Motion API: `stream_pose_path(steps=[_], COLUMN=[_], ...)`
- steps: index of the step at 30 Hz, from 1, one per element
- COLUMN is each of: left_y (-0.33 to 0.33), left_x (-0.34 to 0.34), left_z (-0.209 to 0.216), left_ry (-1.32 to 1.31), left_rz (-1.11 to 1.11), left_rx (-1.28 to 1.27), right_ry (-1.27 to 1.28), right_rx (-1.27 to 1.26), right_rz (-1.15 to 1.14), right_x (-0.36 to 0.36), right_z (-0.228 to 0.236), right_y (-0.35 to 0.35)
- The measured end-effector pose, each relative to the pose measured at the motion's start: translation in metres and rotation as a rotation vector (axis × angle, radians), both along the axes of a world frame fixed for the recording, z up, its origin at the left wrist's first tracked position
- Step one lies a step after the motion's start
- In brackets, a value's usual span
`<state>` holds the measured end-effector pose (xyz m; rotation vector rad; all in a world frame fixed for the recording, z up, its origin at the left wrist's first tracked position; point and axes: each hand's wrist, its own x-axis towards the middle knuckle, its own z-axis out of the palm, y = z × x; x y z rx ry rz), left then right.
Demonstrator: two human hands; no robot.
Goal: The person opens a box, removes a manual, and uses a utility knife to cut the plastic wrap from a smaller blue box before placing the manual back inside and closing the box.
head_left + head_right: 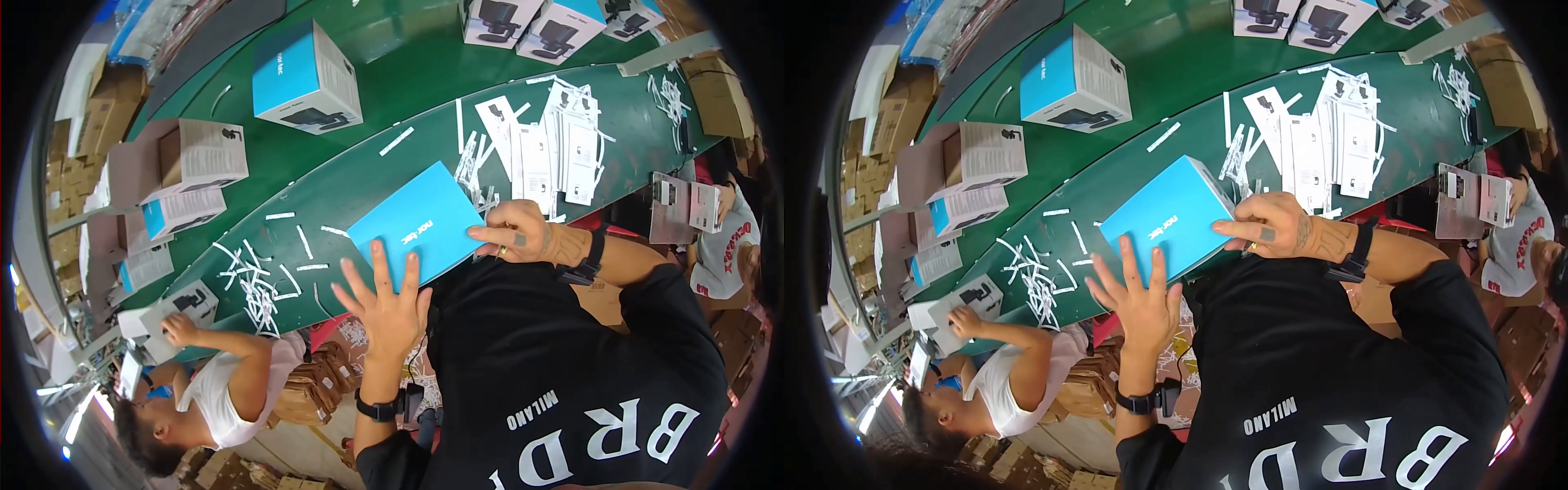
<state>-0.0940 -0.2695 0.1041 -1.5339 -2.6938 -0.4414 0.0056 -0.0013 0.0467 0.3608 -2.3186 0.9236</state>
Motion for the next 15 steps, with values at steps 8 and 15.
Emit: stream_pose_path(steps=[8,15], left_y=[0.045,0.060], left_x=[0.018,0.007], left_z=[-0.027,-0.005], left_ry=[0.110,0.057], left_rz=[0.044,-0.080], left_rx=[-0.192,-0.162], right_ry=[0.213,0.200], right_rx=[0.072,-0.080], right_rz=[0.149,0.160], right_x=[-0.010,-0.008], right_z=[-0.025,-0.035], right_y=[0.011,0.004])
